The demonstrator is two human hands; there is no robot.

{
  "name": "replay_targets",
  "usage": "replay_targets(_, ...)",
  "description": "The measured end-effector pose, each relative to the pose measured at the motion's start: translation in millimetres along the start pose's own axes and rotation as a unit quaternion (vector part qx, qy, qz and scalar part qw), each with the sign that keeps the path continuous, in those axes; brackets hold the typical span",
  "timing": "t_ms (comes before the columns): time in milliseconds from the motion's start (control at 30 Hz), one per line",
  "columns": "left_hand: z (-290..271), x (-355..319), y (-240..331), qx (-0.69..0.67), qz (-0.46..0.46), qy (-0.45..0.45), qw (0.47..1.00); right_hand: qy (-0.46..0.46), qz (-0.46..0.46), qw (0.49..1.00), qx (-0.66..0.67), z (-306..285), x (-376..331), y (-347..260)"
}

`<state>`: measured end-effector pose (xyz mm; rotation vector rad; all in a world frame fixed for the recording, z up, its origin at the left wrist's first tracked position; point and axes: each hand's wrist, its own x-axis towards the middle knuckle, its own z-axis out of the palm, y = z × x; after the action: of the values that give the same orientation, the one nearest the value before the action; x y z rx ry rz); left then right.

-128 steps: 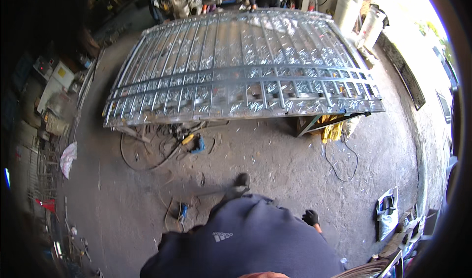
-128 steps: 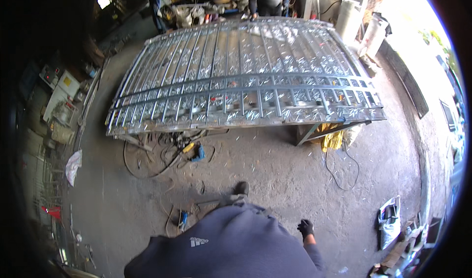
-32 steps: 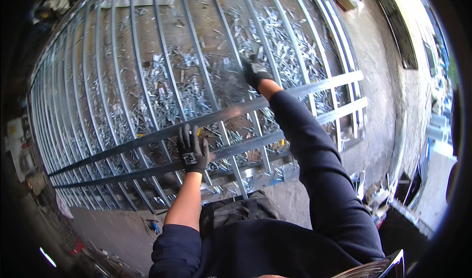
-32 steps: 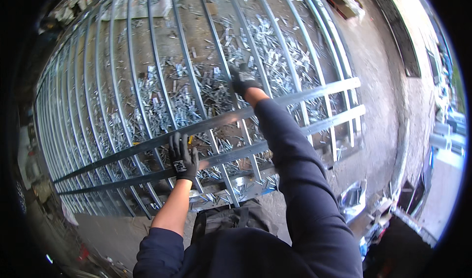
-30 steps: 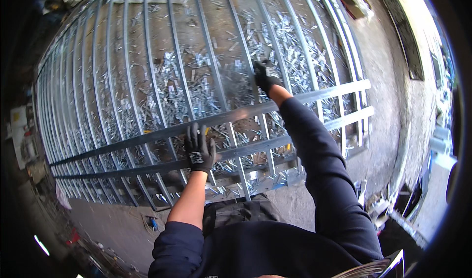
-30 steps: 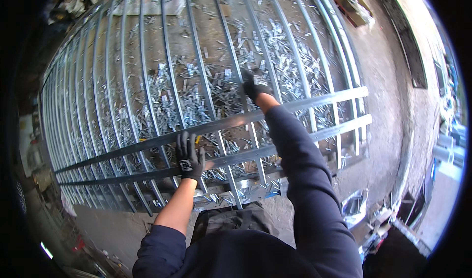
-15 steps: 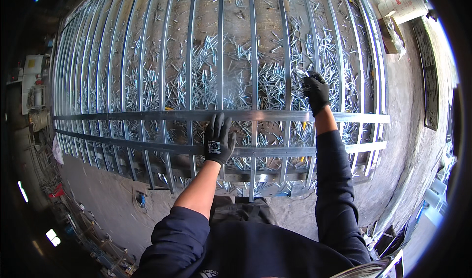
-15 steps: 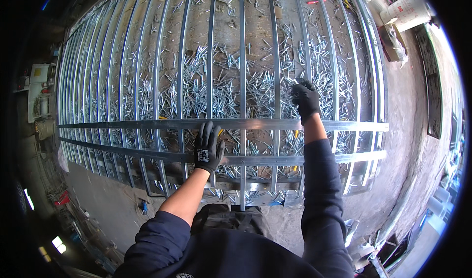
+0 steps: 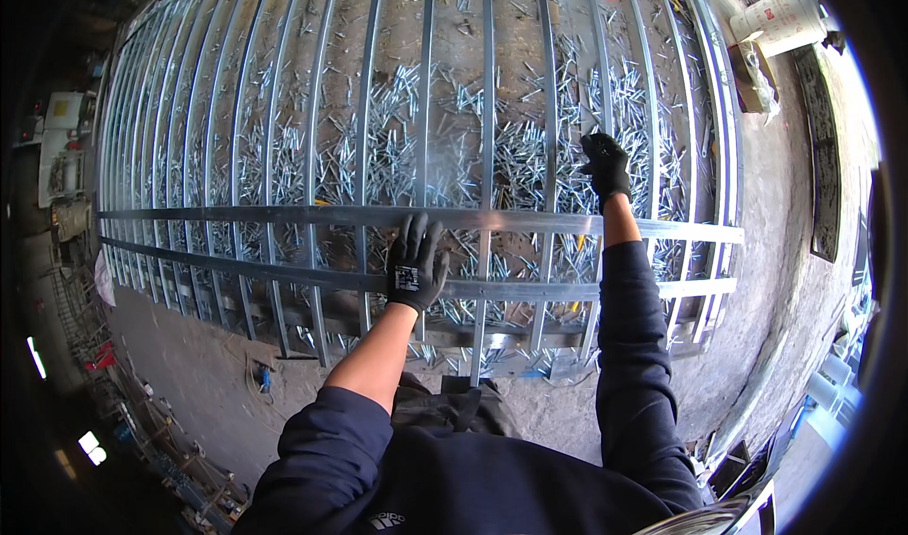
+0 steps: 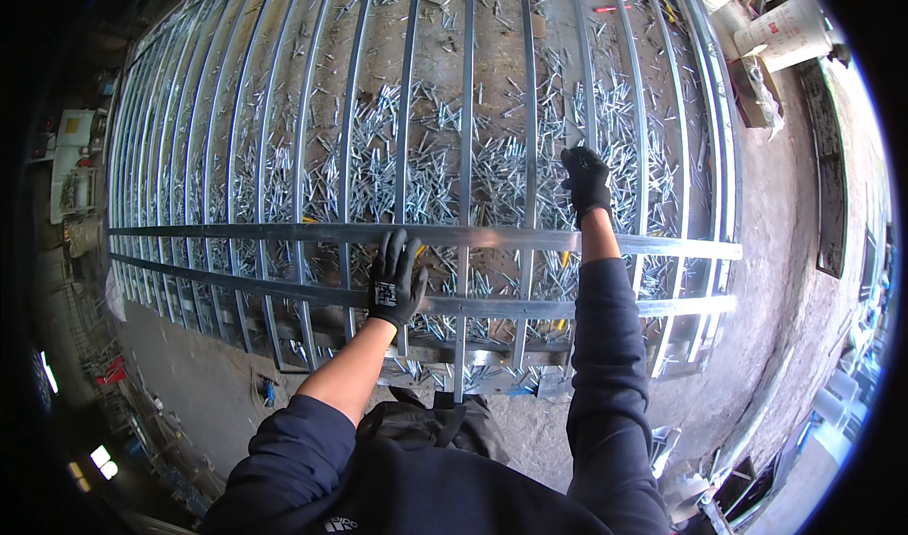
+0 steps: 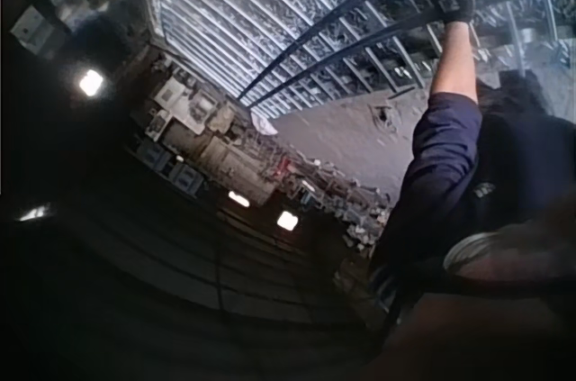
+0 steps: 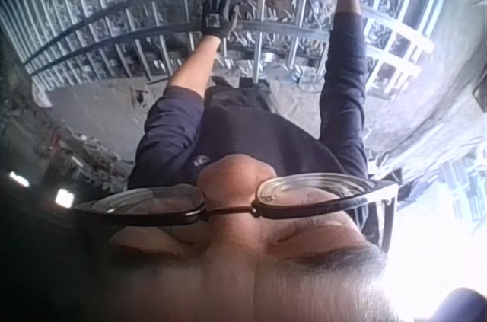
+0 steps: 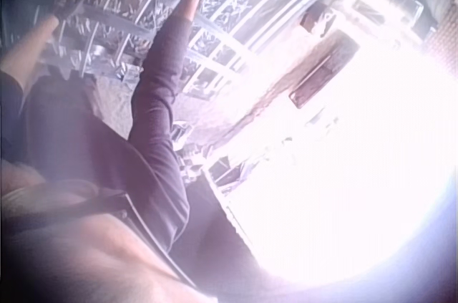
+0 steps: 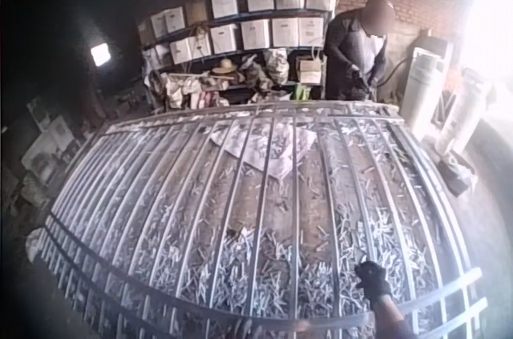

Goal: The person repeatedly picks up long metal bars and places them across a metal frame structure on the floor. The person aligns each bar and sets it down, continuing the process across multiple bars. Another person is visible nearby but not directly involved in the assembly.

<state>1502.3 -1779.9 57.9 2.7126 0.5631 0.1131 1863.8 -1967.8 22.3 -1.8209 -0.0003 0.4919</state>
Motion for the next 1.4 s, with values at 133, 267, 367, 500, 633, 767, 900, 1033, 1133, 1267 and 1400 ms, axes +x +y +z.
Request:
replay_targets(133, 3, -3, -1, 0.006, 0.004, 0.009, 1.0, 0.011, 0.072, 0.993, 0.088, -14, -8, 0)
replay_targets(267, 8, -11, -6, -0.001, 0.026, 0.043, 0.999, -0.135, 0.118, 0.939, 0.295, -32, -31, -7)
replay_targets(367, 9, -14, -5, 0.0, 0.035, 0.076, 0.997, -0.081, -0.336, 0.934, -0.092, -29, -75, -28)
replay_targets(500, -23, -16, 21, -0.135, -0.119, 0.062, 0.982, -0.212, 0.035, 0.905, 0.368, 19, -171, -81)
replay_targets(633, -104, -49, 56, -0.909, -0.223, -0.003, 0.353, -0.286, -0.069, 0.944, 0.146, 117, -292, -117)
replay_targets(767, -205, -113, 1, -0.964, -0.194, -0.041, 0.18, -0.356, -0.031, 0.913, 0.199, 221, -411, -124)
replay_targets(900, -273, -206, -87, -0.946, -0.215, 0.063, 0.233, -0.295, 0.018, 0.936, 0.189, 330, -521, -123)
replay_targets(1033, -338, -306, -196, -0.964, -0.123, 0.106, 0.212, -0.346, -0.171, 0.899, 0.207, 440, -633, -143)
replay_targets(1133, -379, -360, -261, -0.926, -0.106, 0.212, 0.294, -0.36, -0.2, 0.878, 0.243, 520, -710, -166)
replay_targets(1267, -421, -412, -342, -0.933, 0.043, 0.217, 0.285, -0.337, -0.332, 0.867, 0.158, 610, -793, -184)
replay_targets(1400, -438, -448, -406, -0.912, -0.011, 0.286, 0.294, -0.352, -0.478, 0.802, 0.069, 676, -824, -196)
